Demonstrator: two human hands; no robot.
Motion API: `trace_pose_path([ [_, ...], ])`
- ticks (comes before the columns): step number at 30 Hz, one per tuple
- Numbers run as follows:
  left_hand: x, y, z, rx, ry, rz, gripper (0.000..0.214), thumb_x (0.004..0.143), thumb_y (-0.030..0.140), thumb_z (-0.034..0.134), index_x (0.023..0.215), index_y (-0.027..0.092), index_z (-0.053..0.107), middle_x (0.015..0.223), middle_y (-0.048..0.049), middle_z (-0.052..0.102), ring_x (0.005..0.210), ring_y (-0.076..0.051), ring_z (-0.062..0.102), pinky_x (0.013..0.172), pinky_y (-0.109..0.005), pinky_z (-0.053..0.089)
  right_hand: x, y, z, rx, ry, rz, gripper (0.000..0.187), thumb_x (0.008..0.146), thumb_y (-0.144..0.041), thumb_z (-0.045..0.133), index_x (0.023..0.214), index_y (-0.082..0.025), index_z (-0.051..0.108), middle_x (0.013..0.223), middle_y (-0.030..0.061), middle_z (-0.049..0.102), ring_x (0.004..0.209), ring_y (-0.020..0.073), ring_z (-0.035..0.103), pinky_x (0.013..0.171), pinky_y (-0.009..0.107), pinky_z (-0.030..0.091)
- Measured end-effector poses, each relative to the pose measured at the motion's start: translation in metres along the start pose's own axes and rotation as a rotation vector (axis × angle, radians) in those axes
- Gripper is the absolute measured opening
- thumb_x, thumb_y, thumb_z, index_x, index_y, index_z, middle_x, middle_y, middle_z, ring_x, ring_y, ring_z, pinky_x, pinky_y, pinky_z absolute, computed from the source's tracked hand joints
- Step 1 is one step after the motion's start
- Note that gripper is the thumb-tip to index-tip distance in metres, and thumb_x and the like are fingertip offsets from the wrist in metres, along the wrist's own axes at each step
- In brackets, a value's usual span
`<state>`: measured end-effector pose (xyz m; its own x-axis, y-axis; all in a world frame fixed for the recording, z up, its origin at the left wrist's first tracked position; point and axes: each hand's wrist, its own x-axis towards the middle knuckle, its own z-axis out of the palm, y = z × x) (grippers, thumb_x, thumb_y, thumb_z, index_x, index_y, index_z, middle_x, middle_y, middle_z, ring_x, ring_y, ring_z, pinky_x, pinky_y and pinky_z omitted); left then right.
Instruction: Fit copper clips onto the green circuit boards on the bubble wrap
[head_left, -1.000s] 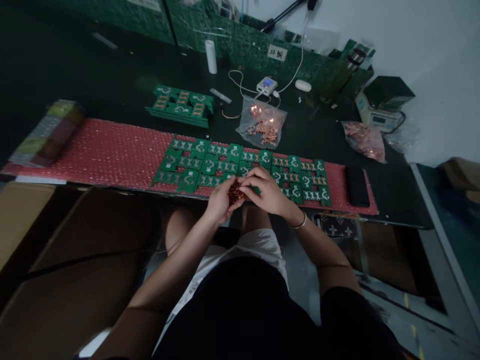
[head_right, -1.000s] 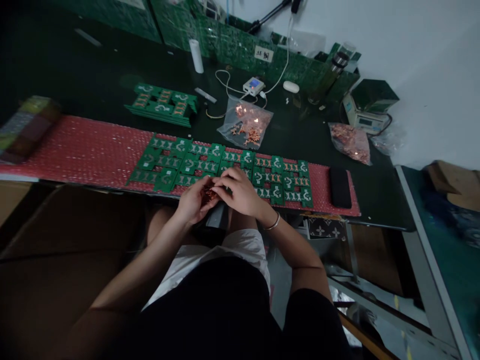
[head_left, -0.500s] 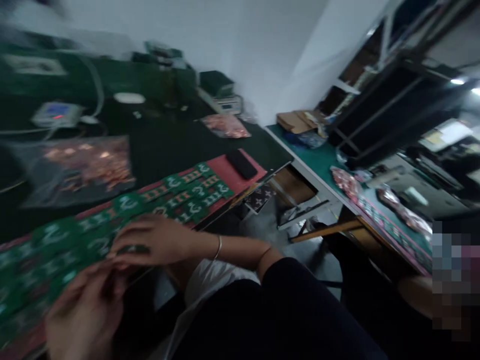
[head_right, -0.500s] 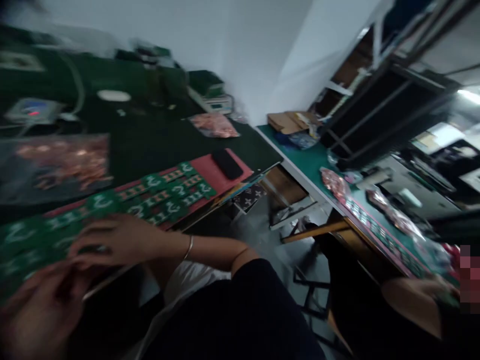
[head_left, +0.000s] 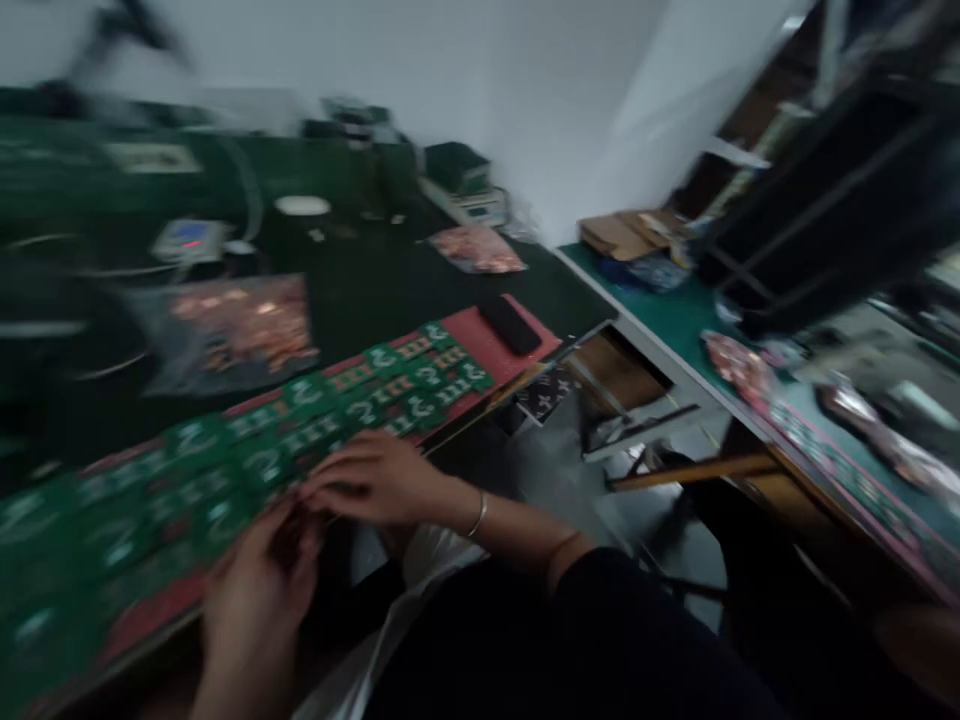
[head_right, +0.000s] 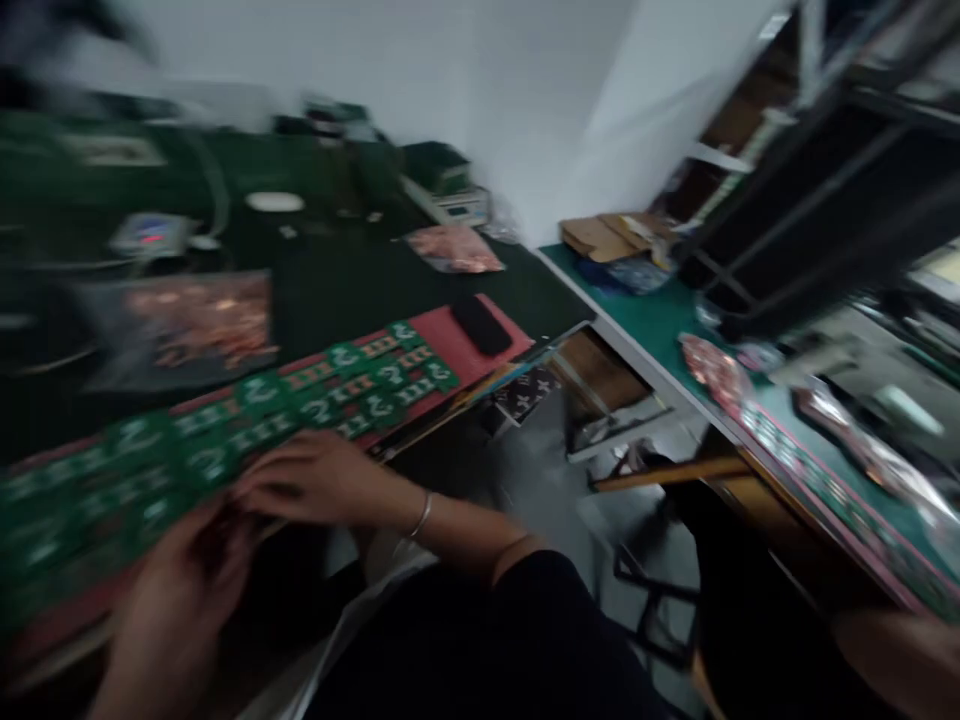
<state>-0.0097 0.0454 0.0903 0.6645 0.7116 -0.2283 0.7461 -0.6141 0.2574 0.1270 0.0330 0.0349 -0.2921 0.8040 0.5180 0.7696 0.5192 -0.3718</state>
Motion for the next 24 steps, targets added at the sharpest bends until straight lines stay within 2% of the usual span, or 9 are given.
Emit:
trace_pose_path([
  [1, -0.005, -0.006, 0.004, -0.349, 0.088, -0.127, 0.051, 0.083, -0.006, 0.014, 0.057, 0.015, 0.052, 0.045, 0.0100, 0.031, 0.036, -0.009, 0.027, 0.040, -0.027, 0.045, 0.000, 0.000, 0.001, 0.071, 0.022, 0.077, 0.018, 0.098, -0.030, 0.056, 0.098, -0.024, 0.073, 0.111, 0.0014, 0.075, 0.103, 0.0125, 0.067, 0.096, 0.029, 0.050],
  [2, -0.010, -0.014, 0.009, -0.815, 0.199, -0.267, 0.045, 0.083, -0.005, 0.022, 0.061, 0.015, 0.055, 0.049, 0.0064, 0.038, 0.037, -0.010, 0.031, 0.033, -0.021, 0.036, 0.002, 0.001, 0.002, 0.126, 0.016, 0.127, 0.017, 0.097, -0.027, 0.056, 0.101, -0.024, 0.072, 0.112, 0.0029, 0.074, 0.105, 0.0142, 0.067, 0.099, 0.033, 0.049],
  [4, -0.019, -0.028, 0.016, -1.739, 0.390, -0.470, 0.027, 0.076, 0.000, 0.038, 0.067, 0.013, 0.060, 0.059, 0.0003, 0.050, 0.039, -0.008, 0.034, 0.027, -0.016, 0.024, 0.011, 0.012, 0.004, 0.170, 0.025, 0.184, 0.018, 0.097, -0.025, 0.055, 0.102, -0.024, 0.072, 0.110, 0.0051, 0.074, 0.106, 0.0173, 0.066, 0.099, 0.038, 0.049],
  [5, -0.023, -0.034, 0.018, -2.066, 0.431, -0.506, 0.021, 0.071, 0.001, 0.044, 0.071, 0.011, 0.063, 0.063, -0.0020, 0.053, 0.040, -0.006, 0.035, 0.027, -0.014, 0.023, 0.018, 0.020, 0.007, 0.181, 0.015, 0.184, 0.017, 0.097, -0.025, 0.056, 0.101, -0.025, 0.073, 0.109, 0.0052, 0.074, 0.105, 0.0181, 0.066, 0.098, 0.038, 0.049],
  [7, -0.031, -0.044, 0.021, -2.365, 0.420, -0.489, 0.020, 0.065, 0.001, 0.052, 0.076, 0.007, 0.067, 0.069, -0.0050, 0.057, 0.043, -0.005, 0.038, 0.028, -0.012, 0.024, 0.037, 0.035, 0.015, 0.187, -0.012, 0.163, 0.015, 0.095, -0.024, 0.059, 0.099, -0.025, 0.073, 0.106, 0.0044, 0.075, 0.102, 0.0192, 0.067, 0.099, 0.039, 0.049],
  [11, -0.045, -0.051, 0.023, -2.406, 0.450, -0.474, 0.018, 0.072, 0.000, 0.057, 0.085, 0.003, 0.069, 0.077, -0.0086, 0.062, 0.046, -0.003, 0.042, 0.029, -0.010, 0.023, 0.073, 0.057, 0.037, 0.160, -0.068, 0.122, 0.012, 0.091, -0.020, 0.063, 0.094, -0.023, 0.074, 0.102, 0.0040, 0.076, 0.099, 0.0213, 0.067, 0.098, 0.041, 0.049],
  [16, -0.055, -0.055, 0.026, -2.362, 0.450, -0.456, 0.011, 0.083, 0.015, 0.065, 0.084, 0.004, 0.069, 0.071, -0.0069, 0.063, 0.044, -0.003, 0.039, 0.029, -0.010, 0.021, 0.096, 0.065, 0.061, 0.127, -0.167, 0.032, 0.016, 0.091, -0.016, 0.061, 0.094, -0.020, 0.076, 0.102, 0.0061, 0.076, 0.097, 0.0223, 0.064, 0.094, 0.040, 0.049],
  [20, -0.058, -0.058, 0.031, -2.335, 0.451, -0.375, 0.024, 0.075, 0.028, 0.080, 0.074, 0.009, 0.066, 0.068, -0.0034, 0.062, 0.042, -0.002, 0.037, 0.030, -0.011, 0.021, 0.098, 0.066, 0.071, 0.092, -0.193, 0.028, 0.018, 0.092, -0.016, 0.059, 0.095, -0.020, 0.076, 0.103, 0.0058, 0.076, 0.098, 0.0231, 0.061, 0.094, 0.039, 0.048],
  [24, -0.058, -0.060, 0.036, -2.269, 0.491, -0.390, 0.035, 0.064, 0.036, 0.089, 0.071, 0.009, 0.067, 0.064, -0.0003, 0.059, 0.041, -0.002, 0.037, 0.031, -0.012, 0.020, 0.098, 0.065, 0.073, 0.031, -0.211, 0.048, 0.021, 0.095, -0.018, 0.056, 0.098, -0.021, 0.076, 0.107, 0.0052, 0.075, 0.102, 0.0244, 0.059, 0.095, 0.042, 0.045],
])
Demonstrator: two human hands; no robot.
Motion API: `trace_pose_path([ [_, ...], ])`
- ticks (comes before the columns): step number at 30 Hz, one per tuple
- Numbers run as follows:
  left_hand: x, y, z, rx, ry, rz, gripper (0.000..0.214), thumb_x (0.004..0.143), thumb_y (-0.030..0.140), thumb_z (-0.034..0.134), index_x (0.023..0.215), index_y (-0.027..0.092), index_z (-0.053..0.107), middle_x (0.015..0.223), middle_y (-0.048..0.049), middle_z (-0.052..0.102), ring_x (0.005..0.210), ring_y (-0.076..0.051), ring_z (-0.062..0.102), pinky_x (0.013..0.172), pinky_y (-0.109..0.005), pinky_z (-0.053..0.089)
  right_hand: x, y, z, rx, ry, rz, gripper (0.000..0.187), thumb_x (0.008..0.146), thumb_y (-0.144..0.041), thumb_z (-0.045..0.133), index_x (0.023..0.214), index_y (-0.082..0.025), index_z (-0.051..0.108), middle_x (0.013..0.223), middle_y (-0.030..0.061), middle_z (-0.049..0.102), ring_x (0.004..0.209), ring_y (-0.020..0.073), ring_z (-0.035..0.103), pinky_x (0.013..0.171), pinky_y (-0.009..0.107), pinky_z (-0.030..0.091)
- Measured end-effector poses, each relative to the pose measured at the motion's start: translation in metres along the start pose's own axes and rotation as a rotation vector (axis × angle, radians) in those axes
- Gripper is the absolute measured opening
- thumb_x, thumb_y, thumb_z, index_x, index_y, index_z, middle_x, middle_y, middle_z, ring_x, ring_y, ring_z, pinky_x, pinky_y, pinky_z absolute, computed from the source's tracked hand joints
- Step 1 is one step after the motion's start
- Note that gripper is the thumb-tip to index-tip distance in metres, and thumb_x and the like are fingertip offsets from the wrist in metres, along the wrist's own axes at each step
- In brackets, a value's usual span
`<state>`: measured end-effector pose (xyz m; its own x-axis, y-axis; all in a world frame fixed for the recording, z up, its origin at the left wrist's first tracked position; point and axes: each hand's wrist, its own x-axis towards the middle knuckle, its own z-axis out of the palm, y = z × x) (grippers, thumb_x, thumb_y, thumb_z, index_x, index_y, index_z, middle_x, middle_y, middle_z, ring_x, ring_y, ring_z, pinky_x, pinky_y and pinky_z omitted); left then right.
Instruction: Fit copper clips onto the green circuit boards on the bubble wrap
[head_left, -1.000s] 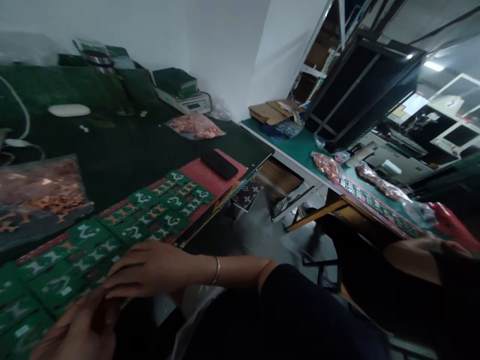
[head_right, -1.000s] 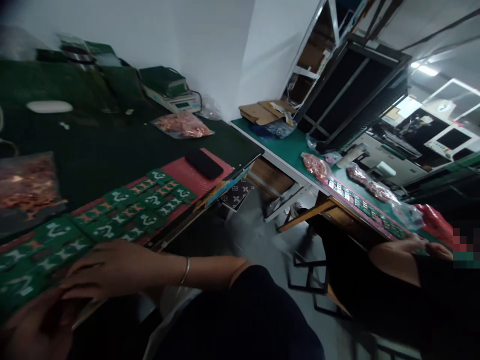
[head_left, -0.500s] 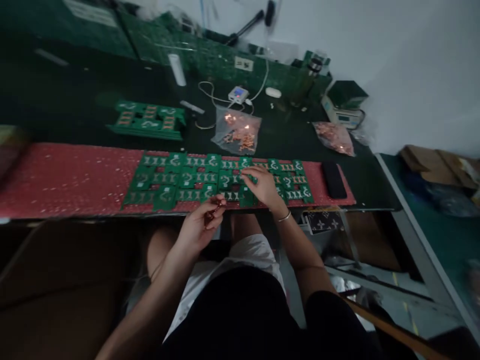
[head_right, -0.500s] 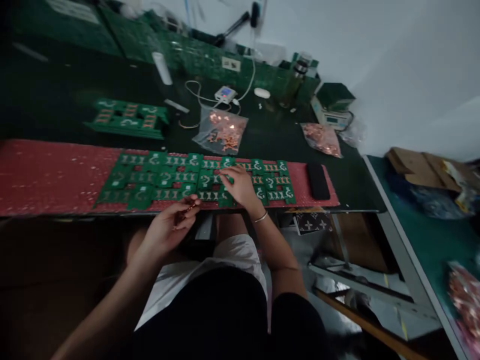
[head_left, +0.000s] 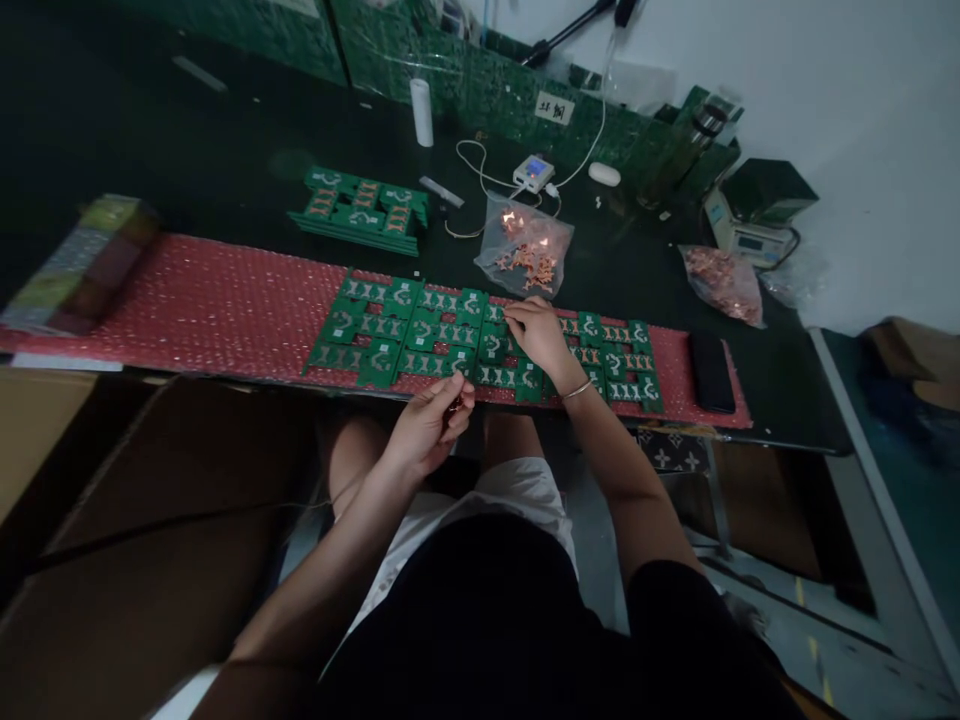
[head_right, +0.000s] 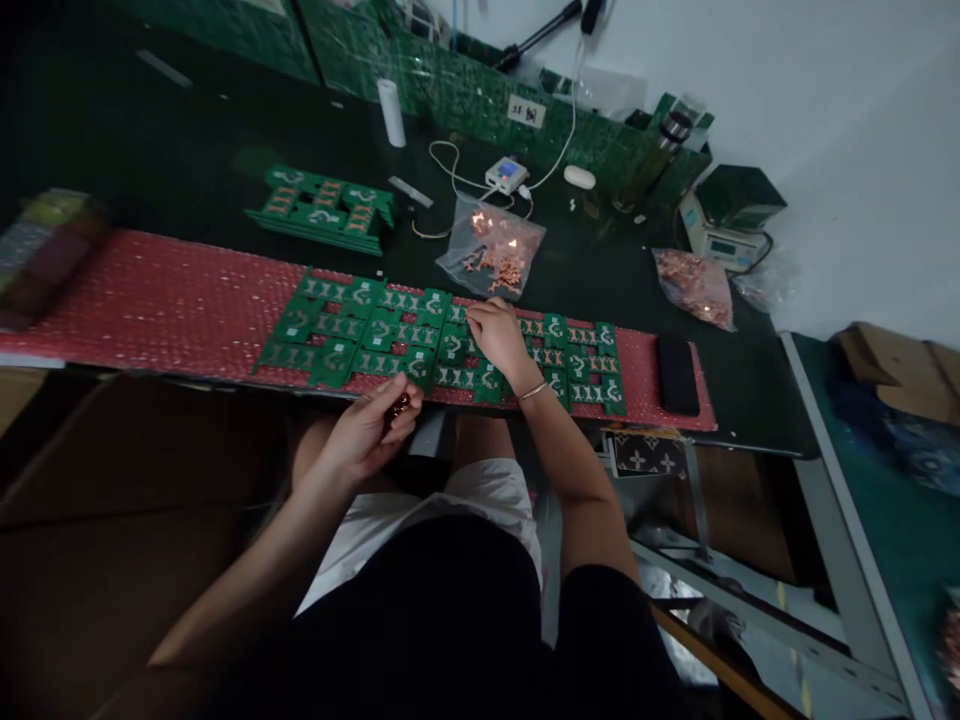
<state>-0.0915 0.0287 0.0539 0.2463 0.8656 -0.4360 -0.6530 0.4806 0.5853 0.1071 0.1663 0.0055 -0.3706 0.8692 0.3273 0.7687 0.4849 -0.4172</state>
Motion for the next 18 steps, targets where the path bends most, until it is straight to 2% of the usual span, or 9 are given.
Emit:
trace_pose_path([
  [5, 0.002, -0.002, -0.004, 0.023, 0.042, 0.015, 0.036, 0.065, 0.037, 0.088, 0.080, 0.008, 0.073, 0.059, 0.0033, 0.050, 0.041, -0.001, 0.034, 0.033, -0.013, 0.017, -0.002, -0.005, -0.003, -0.114, -0.046, -0.030, 0.026, 0.098, -0.019, 0.049, 0.102, -0.019, 0.075, 0.111, 0.0055, 0.074, 0.106, 0.0261, 0.057, 0.096, 0.043, 0.044],
  [12, 0.003, -0.002, -0.001, 0.056, 0.091, 0.102, 0.029, 0.073, 0.029, 0.073, 0.089, 0.005, 0.075, 0.070, -0.0033, 0.059, 0.044, -0.004, 0.038, 0.034, -0.019, 0.015, -0.005, -0.010, -0.009, -0.236, -0.052, -0.044, 0.025, 0.096, -0.018, 0.050, 0.095, -0.019, 0.076, 0.115, 0.0090, 0.069, 0.111, 0.0296, 0.054, 0.094, 0.047, 0.045],
  [15, 0.005, -0.002, 0.000, 0.112, 0.113, 0.141, 0.028, 0.074, 0.030, 0.073, 0.089, 0.007, 0.075, 0.074, -0.0052, 0.064, 0.044, -0.004, 0.038, 0.036, -0.019, 0.016, -0.014, -0.027, -0.018, -0.117, 0.032, -0.065, 0.023, 0.096, -0.020, 0.052, 0.100, -0.021, 0.075, 0.118, 0.0098, 0.066, 0.113, 0.0278, 0.056, 0.096, 0.048, 0.047],
  [18, 0.007, -0.002, 0.001, 0.130, 0.110, 0.153, 0.023, 0.074, 0.030, 0.071, 0.083, 0.009, 0.073, 0.071, -0.0045, 0.064, 0.043, -0.004, 0.038, 0.036, -0.020, 0.015, -0.030, -0.055, -0.027, 0.148, 0.082, -0.193, 0.017, 0.096, -0.028, 0.058, 0.102, -0.024, 0.073, 0.110, 0.0060, 0.069, 0.105, 0.0212, 0.061, 0.097, 0.043, 0.049],
])
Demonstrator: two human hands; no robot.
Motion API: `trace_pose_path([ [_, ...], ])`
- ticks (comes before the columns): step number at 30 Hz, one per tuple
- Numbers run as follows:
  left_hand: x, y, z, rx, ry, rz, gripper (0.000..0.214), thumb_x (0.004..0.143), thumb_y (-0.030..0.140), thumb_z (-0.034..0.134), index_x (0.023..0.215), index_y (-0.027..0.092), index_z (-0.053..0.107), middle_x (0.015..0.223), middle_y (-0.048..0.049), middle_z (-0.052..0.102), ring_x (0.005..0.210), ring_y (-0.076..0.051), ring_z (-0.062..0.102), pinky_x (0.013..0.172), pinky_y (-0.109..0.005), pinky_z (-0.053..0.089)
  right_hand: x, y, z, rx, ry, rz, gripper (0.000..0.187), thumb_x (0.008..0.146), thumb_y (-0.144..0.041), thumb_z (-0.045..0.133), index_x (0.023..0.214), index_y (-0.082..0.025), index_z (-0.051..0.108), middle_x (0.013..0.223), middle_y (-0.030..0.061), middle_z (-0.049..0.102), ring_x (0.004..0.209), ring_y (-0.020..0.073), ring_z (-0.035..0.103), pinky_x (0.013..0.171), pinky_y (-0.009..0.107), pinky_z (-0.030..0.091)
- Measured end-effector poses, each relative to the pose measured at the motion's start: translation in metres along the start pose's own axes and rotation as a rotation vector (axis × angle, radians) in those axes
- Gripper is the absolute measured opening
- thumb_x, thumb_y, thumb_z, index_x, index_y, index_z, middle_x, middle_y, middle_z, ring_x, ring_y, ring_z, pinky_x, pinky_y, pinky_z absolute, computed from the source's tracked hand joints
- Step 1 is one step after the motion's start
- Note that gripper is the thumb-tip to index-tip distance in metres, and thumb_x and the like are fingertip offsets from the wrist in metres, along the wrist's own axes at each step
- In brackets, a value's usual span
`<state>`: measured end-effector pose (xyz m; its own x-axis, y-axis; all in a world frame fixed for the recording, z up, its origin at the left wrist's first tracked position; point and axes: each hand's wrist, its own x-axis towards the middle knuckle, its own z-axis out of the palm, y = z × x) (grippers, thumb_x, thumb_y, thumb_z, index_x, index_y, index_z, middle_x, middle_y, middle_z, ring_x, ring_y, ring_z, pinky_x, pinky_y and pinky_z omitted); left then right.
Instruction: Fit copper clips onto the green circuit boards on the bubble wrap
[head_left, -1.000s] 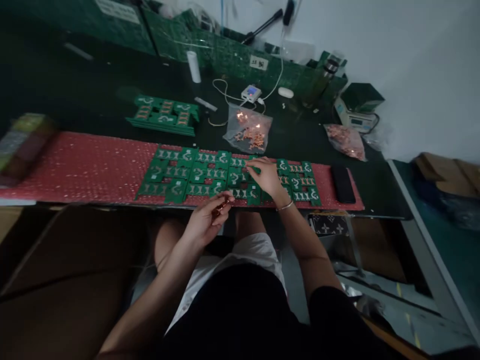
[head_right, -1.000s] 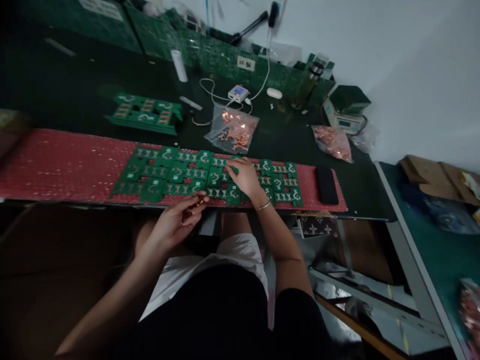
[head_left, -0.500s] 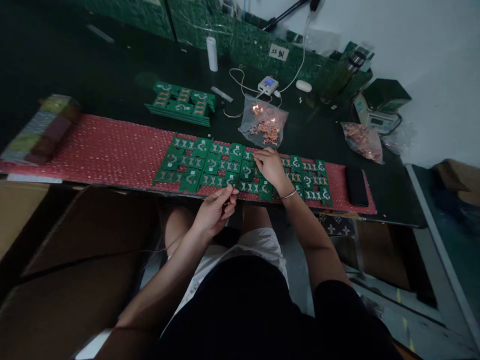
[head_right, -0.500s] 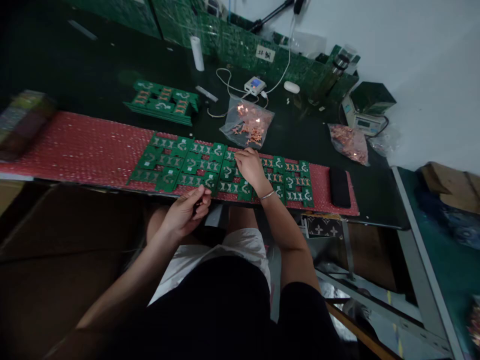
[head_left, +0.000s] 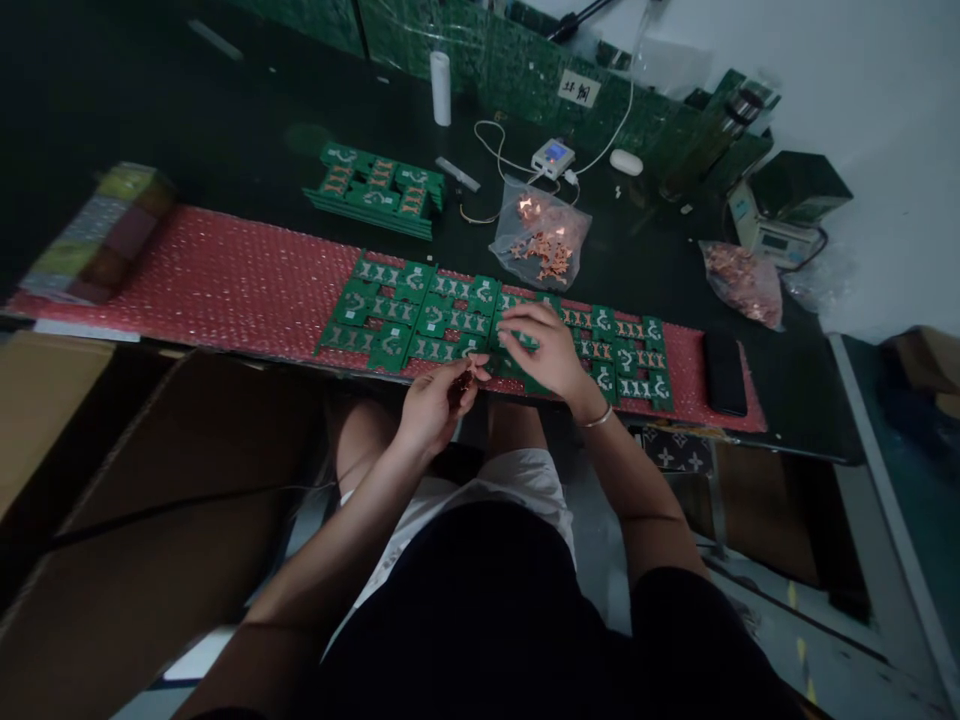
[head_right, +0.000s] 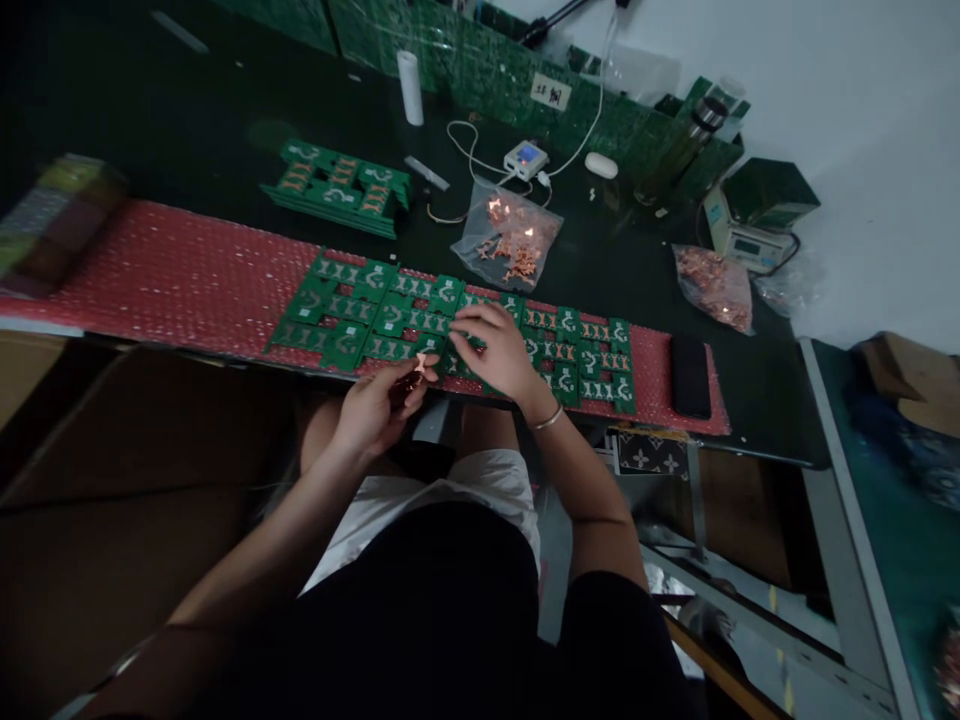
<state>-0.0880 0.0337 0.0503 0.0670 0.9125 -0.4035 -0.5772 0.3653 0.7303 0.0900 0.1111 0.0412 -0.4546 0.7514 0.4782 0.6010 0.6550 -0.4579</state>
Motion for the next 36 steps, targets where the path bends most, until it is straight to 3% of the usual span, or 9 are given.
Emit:
trace_pose_path([
  [5, 0.002, -0.003, 0.001, 0.005, 0.002, 0.004, 0.021, 0.072, 0.029, 0.071, 0.062, 0.014, 0.061, 0.048, 0.0024, 0.046, 0.041, -0.007, 0.037, 0.038, -0.020, 0.019, -0.013, -0.033, 0.000, 0.131, -0.053, -0.114, 0.014, 0.094, -0.034, 0.062, 0.098, -0.028, 0.074, 0.103, 0.0015, 0.073, 0.100, 0.0188, 0.060, 0.091, 0.039, 0.053],
  [14, 0.002, -0.005, 0.000, 0.046, 0.029, -0.035, 0.023, 0.069, 0.033, 0.073, 0.062, 0.013, 0.063, 0.053, 0.0009, 0.050, 0.043, -0.006, 0.036, 0.040, -0.020, 0.017, -0.011, -0.033, 0.005, 0.126, -0.082, -0.164, 0.016, 0.095, -0.032, 0.062, 0.095, -0.025, 0.076, 0.097, 0.0034, 0.075, 0.092, 0.0188, 0.062, 0.085, 0.038, 0.056],
  [17, 0.002, -0.003, -0.001, 0.045, 0.030, -0.035, 0.025, 0.068, 0.035, 0.073, 0.076, 0.011, 0.072, 0.065, -0.0021, 0.059, 0.044, -0.005, 0.038, 0.039, -0.020, 0.016, -0.002, -0.017, 0.005, 0.135, -0.021, -0.105, 0.016, 0.096, -0.032, 0.060, 0.095, -0.025, 0.075, 0.098, 0.0023, 0.075, 0.091, 0.0171, 0.064, 0.086, 0.037, 0.056],
  [20, 0.002, -0.001, -0.001, 0.045, 0.028, -0.034, 0.033, 0.069, 0.037, 0.072, 0.089, 0.010, 0.076, 0.071, -0.0030, 0.061, 0.043, -0.004, 0.037, 0.038, -0.020, 0.012, 0.011, 0.016, 0.007, 0.035, 0.019, -0.030, 0.016, 0.095, -0.030, 0.060, 0.096, -0.024, 0.075, 0.098, 0.0036, 0.075, 0.094, 0.0196, 0.064, 0.089, 0.040, 0.054],
  [25, 0.002, -0.001, -0.007, 0.013, 0.012, -0.037, 0.033, 0.070, 0.034, 0.072, 0.091, 0.009, 0.076, 0.072, -0.0034, 0.060, 0.043, -0.004, 0.036, 0.037, -0.021, 0.012, 0.025, 0.060, 0.016, -0.121, -0.087, -0.002, 0.023, 0.098, -0.026, 0.053, 0.101, -0.021, 0.075, 0.100, 0.0071, 0.073, 0.099, 0.0234, 0.059, 0.093, 0.042, 0.053],
  [36, 0.002, 0.000, -0.009, -0.013, -0.003, -0.052, 0.032, 0.067, 0.030, 0.071, 0.091, 0.008, 0.074, 0.072, -0.0029, 0.060, 0.043, -0.005, 0.036, 0.038, -0.021, 0.010, 0.026, 0.062, 0.027, -0.247, -0.186, -0.044, 0.031, 0.101, -0.025, 0.044, 0.108, -0.016, 0.073, 0.106, 0.0108, 0.070, 0.104, 0.0260, 0.055, 0.097, 0.046, 0.049],
])
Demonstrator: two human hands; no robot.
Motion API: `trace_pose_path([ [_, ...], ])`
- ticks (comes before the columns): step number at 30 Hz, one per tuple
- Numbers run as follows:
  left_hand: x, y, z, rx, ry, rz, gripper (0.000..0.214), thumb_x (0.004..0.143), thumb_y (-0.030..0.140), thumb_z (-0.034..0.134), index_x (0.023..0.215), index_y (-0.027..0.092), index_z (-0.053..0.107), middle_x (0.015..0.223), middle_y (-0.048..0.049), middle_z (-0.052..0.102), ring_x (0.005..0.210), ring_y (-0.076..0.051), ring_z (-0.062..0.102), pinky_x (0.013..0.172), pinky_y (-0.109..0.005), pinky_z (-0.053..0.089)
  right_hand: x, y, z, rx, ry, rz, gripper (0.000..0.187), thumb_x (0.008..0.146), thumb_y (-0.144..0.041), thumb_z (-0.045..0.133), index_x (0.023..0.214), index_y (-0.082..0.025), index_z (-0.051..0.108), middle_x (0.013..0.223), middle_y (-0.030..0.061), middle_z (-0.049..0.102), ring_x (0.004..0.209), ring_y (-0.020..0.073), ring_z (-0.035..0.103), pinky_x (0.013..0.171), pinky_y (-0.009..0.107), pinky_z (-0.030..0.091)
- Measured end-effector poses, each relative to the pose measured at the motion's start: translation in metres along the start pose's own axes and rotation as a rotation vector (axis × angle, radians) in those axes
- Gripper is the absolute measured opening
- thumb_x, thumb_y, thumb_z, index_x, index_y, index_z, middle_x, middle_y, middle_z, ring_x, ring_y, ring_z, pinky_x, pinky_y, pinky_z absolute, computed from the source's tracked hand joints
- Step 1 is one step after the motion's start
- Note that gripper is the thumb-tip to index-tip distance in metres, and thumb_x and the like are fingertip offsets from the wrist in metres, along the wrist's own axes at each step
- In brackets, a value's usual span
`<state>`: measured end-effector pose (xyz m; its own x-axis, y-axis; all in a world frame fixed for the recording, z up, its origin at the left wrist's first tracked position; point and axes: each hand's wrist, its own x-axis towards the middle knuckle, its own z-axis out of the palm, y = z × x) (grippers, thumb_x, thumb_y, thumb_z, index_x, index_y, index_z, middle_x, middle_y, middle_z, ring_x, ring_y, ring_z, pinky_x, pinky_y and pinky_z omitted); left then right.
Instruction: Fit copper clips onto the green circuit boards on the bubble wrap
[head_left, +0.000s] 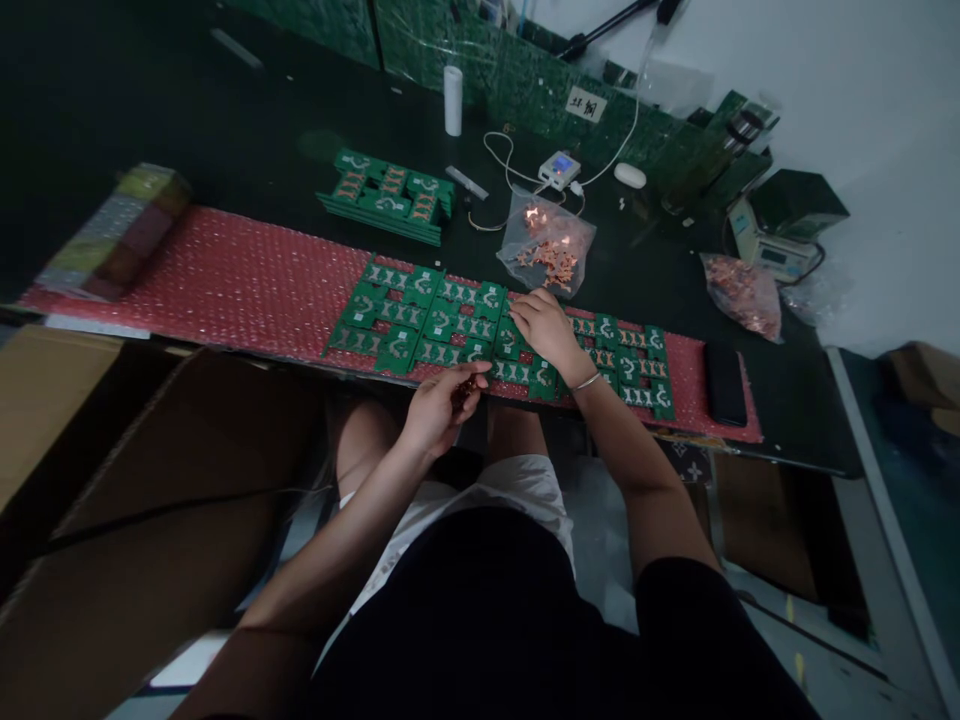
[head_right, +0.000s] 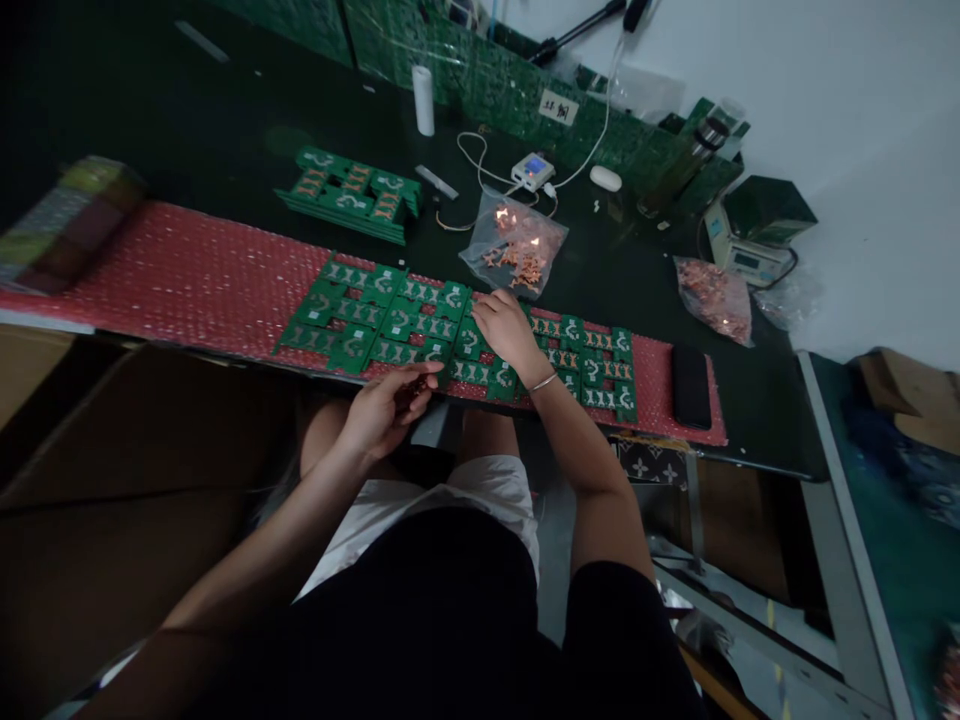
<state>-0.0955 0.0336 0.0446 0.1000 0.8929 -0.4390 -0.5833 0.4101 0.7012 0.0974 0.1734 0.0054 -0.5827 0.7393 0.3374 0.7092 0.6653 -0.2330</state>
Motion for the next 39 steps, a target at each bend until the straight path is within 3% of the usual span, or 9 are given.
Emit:
trace_pose_path([
  [13, -0.002, 0.000, 0.003, 0.033, 0.016, 0.031, 0.030, 0.069, 0.030, 0.066, 0.090, 0.009, 0.071, 0.072, -0.0032, 0.061, 0.043, -0.006, 0.038, 0.037, -0.021, 0.013, 0.000, -0.001, 0.008, -0.022, 0.014, 0.038, 0.029, 0.100, -0.022, 0.045, 0.111, -0.013, 0.071, 0.111, 0.0135, 0.068, 0.106, 0.0252, 0.056, 0.101, 0.045, 0.049],
  [24, -0.004, 0.001, 0.003, 0.064, 0.028, 0.055, 0.031, 0.074, 0.034, 0.063, 0.093, 0.010, 0.071, 0.075, -0.0039, 0.062, 0.044, -0.007, 0.039, 0.038, -0.022, 0.014, 0.002, -0.003, 0.000, -0.027, 0.019, 0.049, 0.027, 0.097, -0.018, 0.048, 0.106, -0.016, 0.073, 0.112, 0.0124, 0.065, 0.109, 0.0277, 0.054, 0.099, 0.047, 0.050],
  [29, -0.002, -0.002, -0.002, 0.055, 0.038, 0.136, 0.034, 0.080, 0.039, 0.057, 0.096, 0.012, 0.072, 0.077, -0.0067, 0.067, 0.046, -0.009, 0.043, 0.040, -0.022, 0.022, -0.018, -0.048, -0.023, 0.174, 0.158, 0.075, 0.026, 0.098, -0.029, 0.051, 0.117, -0.025, 0.069, 0.111, 0.0093, 0.062, 0.109, 0.0256, 0.057, 0.099, 0.047, 0.050],
  [34, -0.001, -0.007, -0.004, -0.019, 0.038, 0.128, 0.030, 0.080, 0.036, 0.059, 0.090, 0.012, 0.073, 0.068, -0.0043, 0.064, 0.046, -0.009, 0.046, 0.042, -0.022, 0.027, -0.051, -0.108, -0.041, 0.454, 0.087, 0.041, 0.022, 0.098, -0.035, 0.055, 0.111, -0.028, 0.071, 0.100, 0.0060, 0.059, 0.097, 0.0201, 0.058, 0.088, 0.039, 0.052],
  [39, -0.005, -0.010, 0.001, 0.010, 0.033, 0.021, 0.028, 0.082, 0.036, 0.057, 0.089, 0.014, 0.073, 0.062, -0.0016, 0.059, 0.046, -0.009, 0.045, 0.042, -0.021, 0.027, -0.064, -0.117, -0.037, 0.400, 0.058, 0.078, 0.018, 0.097, -0.036, 0.056, 0.101, -0.028, 0.071, 0.096, 0.0061, 0.056, 0.095, 0.0216, 0.055, 0.089, 0.042, 0.049],
])
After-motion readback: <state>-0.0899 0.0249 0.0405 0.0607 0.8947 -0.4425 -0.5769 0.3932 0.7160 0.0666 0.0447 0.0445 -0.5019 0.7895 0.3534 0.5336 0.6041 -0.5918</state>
